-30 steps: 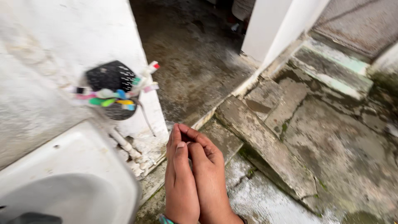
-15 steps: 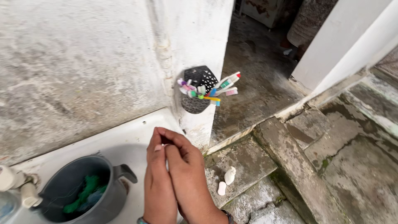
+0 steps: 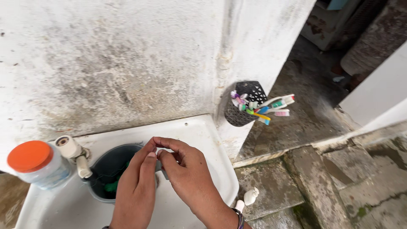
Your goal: The person cleans a sink and a wall using a cloth and a cleaning agent. The person applies the cleaning agent from a container, scrubs the wall and the sink surface with the cloth, and wipes down the surrounding area.
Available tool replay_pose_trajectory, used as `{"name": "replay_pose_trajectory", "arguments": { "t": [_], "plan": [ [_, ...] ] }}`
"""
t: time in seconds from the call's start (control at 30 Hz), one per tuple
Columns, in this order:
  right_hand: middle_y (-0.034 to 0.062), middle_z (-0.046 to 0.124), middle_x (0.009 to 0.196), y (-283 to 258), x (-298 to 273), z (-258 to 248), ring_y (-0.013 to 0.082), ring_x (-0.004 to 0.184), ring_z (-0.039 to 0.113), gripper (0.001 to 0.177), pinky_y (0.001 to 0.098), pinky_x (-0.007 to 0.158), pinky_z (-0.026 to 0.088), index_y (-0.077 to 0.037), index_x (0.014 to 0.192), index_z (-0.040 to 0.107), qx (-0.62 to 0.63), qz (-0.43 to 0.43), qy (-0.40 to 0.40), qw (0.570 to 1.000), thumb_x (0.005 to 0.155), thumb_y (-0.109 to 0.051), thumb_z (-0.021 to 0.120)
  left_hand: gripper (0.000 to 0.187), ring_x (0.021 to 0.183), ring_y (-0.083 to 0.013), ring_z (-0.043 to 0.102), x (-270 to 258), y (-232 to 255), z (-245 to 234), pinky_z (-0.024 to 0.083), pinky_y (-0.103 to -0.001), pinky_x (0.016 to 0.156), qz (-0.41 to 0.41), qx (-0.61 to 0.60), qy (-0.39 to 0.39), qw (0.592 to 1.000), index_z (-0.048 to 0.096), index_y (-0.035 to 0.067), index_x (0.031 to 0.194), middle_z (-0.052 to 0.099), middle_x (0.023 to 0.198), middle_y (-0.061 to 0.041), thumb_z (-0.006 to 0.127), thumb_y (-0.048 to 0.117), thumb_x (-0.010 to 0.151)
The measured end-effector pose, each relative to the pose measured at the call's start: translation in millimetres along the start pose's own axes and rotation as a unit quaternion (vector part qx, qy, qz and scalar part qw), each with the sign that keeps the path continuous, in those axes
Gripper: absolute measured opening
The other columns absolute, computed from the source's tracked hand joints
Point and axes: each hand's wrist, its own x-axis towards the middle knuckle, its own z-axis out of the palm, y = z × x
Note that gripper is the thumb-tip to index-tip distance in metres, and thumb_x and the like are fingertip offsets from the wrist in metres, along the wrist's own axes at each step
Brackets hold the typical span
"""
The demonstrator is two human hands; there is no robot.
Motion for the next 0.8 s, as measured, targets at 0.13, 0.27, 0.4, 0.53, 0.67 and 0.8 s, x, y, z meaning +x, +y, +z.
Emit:
{"name": "replay_pose_trajectory", "arguments": {
  "t": [0.13, 0.27, 0.4, 0.53, 0.67, 0.8],
  "plan": [
    [0.0076, 0.069, 0.084, 7.9, 7.3, 14.1, 0.0110, 0.067, 0.055, 0.034, 0.0260, 0.058, 0.044, -0.002, 0.124, 0.075, 0.006, -0.022, -0.045, 0.999, 0.096, -0.015, 0.061, 0.048, 0.125, -0.0161, 0.064, 5.7, -11.8, -21.6, 0.043, -0.029, 0.105, 0.134, 0.042, 0.056, 0.988, 0.059, -0.001, 0.137, 0.070, 0.131, -0.011, 0.046, 0.024, 0.099],
    [0.0032, 0.078, 0.098, 14.7, 15.3, 35.1, 0.0078, 0.084, 0.068, 0.032, 0.0225, 0.075, 0.054, -0.001, 0.122, 0.074, 0.012, -0.030, -0.089, 0.996, 0.097, -0.015, 0.059, 0.045, 0.118, -0.0156, 0.068, 1.6, -18.0, -48.3, 0.046, -0.028, 0.102, 0.096, 0.032, 0.077, 0.992, 0.062, 0.005, 0.137, 0.075, 0.124, -0.011, 0.046, 0.022, 0.098],
    [0.0062, 0.077, 0.109, 16.0, 20.5, 63.6, 0.0106, 0.095, 0.069, 0.035, 0.0256, 0.086, 0.056, 0.001, 0.126, 0.070, 0.031, -0.081, -0.136, 0.987, 0.096, -0.013, 0.060, 0.043, 0.118, -0.0160, 0.068, 3.5, -14.2, -80.0, 0.048, -0.030, 0.099, 0.178, 0.102, 0.102, 0.973, 0.063, 0.005, 0.135, 0.072, 0.128, -0.011, 0.049, 0.019, 0.097],
    [0.0066, 0.076, 0.112, 12.4, 26.5, 90.6, 0.0108, 0.098, 0.070, 0.037, 0.0254, 0.087, 0.056, -0.001, 0.128, 0.069, -0.049, -0.067, -0.143, 0.986, 0.095, -0.015, 0.060, 0.046, 0.111, -0.0153, 0.070, 8.6, -9.1, -117.2, 0.054, -0.033, 0.088, 0.120, 0.111, 0.132, 0.978, 0.063, 0.012, 0.141, 0.071, 0.127, -0.008, 0.055, 0.024, 0.097],
    [0.0095, 0.077, 0.110, 8.3, 28.6, 123.8, 0.0158, 0.092, 0.071, 0.040, 0.0281, 0.082, 0.056, -0.002, 0.129, 0.067, -0.096, -0.041, -0.148, 0.983, 0.094, -0.017, 0.059, 0.040, 0.106, -0.0251, 0.069, 18.9, -5.8, -151.9, 0.055, -0.041, 0.077, 0.224, 0.246, 0.186, 0.925, 0.070, 0.018, 0.132, 0.069, 0.128, -0.006, 0.061, 0.020, 0.093],
    [0.0117, 0.076, 0.113, 13.3, 31.5, 155.3, 0.0193, 0.094, 0.075, 0.041, 0.0296, 0.081, 0.057, 0.000, 0.128, 0.066, -0.136, -0.064, -0.127, 0.980, 0.091, -0.017, 0.061, 0.043, 0.116, -0.0372, 0.058, 37.2, -8.2, -180.0, 0.049, -0.048, 0.094, 0.363, 0.434, 0.248, 0.787, 0.072, 0.019, 0.121, 0.065, 0.127, -0.011, 0.071, 0.023, 0.079]
  ]
}}
